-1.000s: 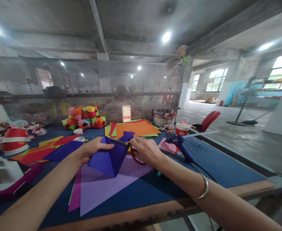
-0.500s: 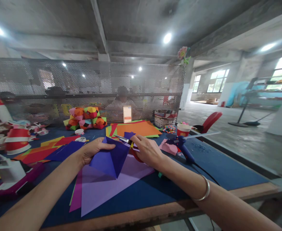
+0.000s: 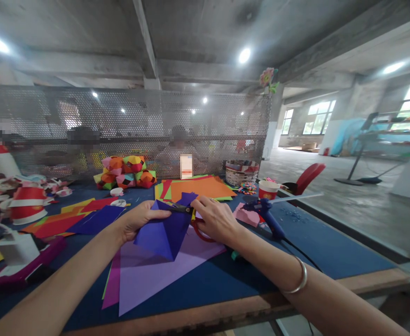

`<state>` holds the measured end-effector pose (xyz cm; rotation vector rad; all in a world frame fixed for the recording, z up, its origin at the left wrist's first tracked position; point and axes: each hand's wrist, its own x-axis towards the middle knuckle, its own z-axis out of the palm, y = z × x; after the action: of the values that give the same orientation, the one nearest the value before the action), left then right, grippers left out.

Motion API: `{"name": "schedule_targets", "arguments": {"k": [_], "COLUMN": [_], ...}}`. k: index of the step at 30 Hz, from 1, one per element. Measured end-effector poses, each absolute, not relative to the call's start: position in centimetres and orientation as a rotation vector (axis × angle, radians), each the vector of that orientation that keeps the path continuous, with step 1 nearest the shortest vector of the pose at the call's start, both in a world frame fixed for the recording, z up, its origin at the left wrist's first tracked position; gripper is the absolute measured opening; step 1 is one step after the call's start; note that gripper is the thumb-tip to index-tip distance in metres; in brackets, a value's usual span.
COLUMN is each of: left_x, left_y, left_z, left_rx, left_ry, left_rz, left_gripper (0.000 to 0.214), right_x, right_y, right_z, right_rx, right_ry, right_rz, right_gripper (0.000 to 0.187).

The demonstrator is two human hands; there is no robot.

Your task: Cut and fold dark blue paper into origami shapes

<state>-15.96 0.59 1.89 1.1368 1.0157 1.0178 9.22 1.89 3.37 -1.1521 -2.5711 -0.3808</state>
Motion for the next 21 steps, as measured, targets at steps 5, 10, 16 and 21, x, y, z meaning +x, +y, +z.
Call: {"name": "schedule_targets", "arguments": {"k": [5, 10, 16, 21], "left_x": [-15.8, -15.7, -15.6, -15.2], "left_y": [0.4, 0.4, 0.0, -1.3], "left_z": [2.0, 1.9, 2.3, 3.6], "left_rx": [1.128, 1.125, 1.135, 1.147], "left_ry": [1.013, 1.014, 1.033, 1.042], "left_rz": [1.023, 1.016, 1.0, 0.97], "left_gripper": [0.048, 0.045, 0.047, 0.04], "right_x": [9.2, 9.2, 9.1, 9.1], "right_y": [1.8, 1.8, 1.6, 1.5], "right_z": [3.5, 3.5, 3.7, 3.8], "right_rx": [-1.155, -1.153, -1.171, -1.169], "right_ry": [-2.6, -2.618, -2.63, -2.644], "right_rz": [-0.401, -0.415, -0.416, -0.401], "right_gripper": [0.028, 0.028, 0.029, 0.028]}}
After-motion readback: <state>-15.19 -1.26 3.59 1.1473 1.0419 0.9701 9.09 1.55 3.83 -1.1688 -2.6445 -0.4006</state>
